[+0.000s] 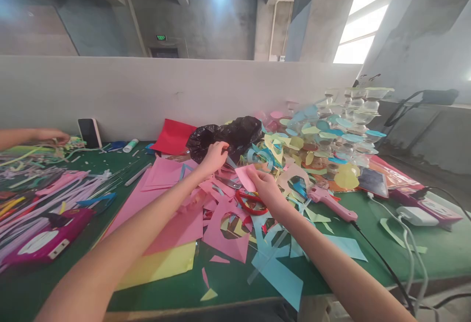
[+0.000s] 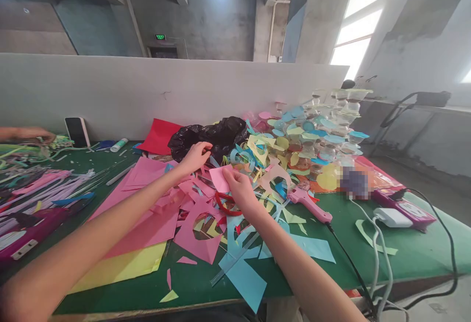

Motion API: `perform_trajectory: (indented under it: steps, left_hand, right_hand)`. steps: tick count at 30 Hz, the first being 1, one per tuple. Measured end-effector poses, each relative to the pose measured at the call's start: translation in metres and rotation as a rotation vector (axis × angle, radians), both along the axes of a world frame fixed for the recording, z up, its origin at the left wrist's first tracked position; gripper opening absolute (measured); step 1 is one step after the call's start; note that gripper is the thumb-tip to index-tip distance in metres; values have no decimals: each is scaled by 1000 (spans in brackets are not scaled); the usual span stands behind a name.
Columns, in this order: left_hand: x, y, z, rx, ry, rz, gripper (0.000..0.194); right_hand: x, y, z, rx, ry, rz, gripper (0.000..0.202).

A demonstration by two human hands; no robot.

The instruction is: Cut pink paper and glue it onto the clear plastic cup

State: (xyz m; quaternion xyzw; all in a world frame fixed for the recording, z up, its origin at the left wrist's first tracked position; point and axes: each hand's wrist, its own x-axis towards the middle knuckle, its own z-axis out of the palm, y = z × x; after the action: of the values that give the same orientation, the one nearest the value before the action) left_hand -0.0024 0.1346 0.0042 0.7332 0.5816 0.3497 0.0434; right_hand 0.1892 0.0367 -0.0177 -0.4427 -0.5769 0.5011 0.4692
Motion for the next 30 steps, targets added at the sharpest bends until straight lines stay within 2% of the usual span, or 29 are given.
perform_trajectory:
  steps: [4,7,11,19,26,30]
  left_hand:
    - [8,45,6,-65,213,12,31]
    - [15,59,4,-139,327,9,37]
    - [18,63,5,-201,419,31,36]
    - [-4,71,31,-295,455,93,34]
    - [-21,74,29,-301,429,105,29]
    - [-26,78,27,-283,384,93,33]
  right_hand:
    - [-2,1,-1,-4,-19,22,56]
    - [-3,0,-1,17,-49,24,57]
    - [-3,0,-1,25,-48,42,59]
    - [1,3,3,90,-39,-1,57]
    - [1,2,6,98,-23,19,59]
    - [1,3,3,86,-39,25,58]
